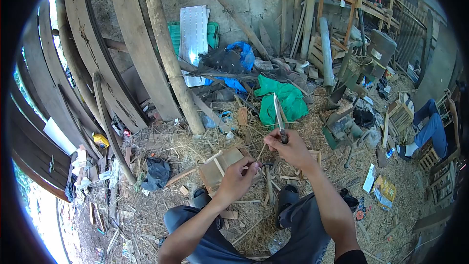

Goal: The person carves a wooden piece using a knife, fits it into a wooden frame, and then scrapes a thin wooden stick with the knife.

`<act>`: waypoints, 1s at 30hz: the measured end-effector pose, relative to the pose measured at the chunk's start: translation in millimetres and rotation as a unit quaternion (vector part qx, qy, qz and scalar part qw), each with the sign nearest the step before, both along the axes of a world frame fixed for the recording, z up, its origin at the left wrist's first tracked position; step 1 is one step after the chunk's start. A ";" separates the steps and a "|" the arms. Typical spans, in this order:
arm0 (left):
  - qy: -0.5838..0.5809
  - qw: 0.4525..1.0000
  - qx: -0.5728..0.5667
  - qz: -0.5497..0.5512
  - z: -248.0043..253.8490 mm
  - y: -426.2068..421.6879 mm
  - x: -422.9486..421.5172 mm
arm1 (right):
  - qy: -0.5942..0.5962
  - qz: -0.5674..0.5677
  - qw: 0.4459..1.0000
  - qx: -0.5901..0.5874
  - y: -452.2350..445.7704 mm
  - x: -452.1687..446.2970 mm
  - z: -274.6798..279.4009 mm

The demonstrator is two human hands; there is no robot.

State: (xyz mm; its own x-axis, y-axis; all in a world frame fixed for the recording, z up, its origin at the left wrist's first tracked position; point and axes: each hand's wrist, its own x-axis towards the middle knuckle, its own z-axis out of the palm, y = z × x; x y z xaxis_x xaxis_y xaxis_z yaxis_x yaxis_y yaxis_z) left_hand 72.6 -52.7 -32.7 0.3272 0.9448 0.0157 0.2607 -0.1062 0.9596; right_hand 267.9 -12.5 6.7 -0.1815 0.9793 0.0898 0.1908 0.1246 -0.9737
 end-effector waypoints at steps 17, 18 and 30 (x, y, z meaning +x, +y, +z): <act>-0.370 0.900 -0.229 -0.037 31.5 -7.3 -4.2 | -0.336 -0.062 0.913 0.225 -21.3 -17.2 -10.0; -0.377 0.897 -0.226 -0.047 31.2 -8.3 -3.6 | -0.352 -0.063 0.903 0.239 -23.0 -19.1 -8.9; -0.419 0.864 -0.275 -0.051 34.5 -14.9 4.0 | -0.413 -0.142 0.862 0.257 -24.4 -27.5 -11.1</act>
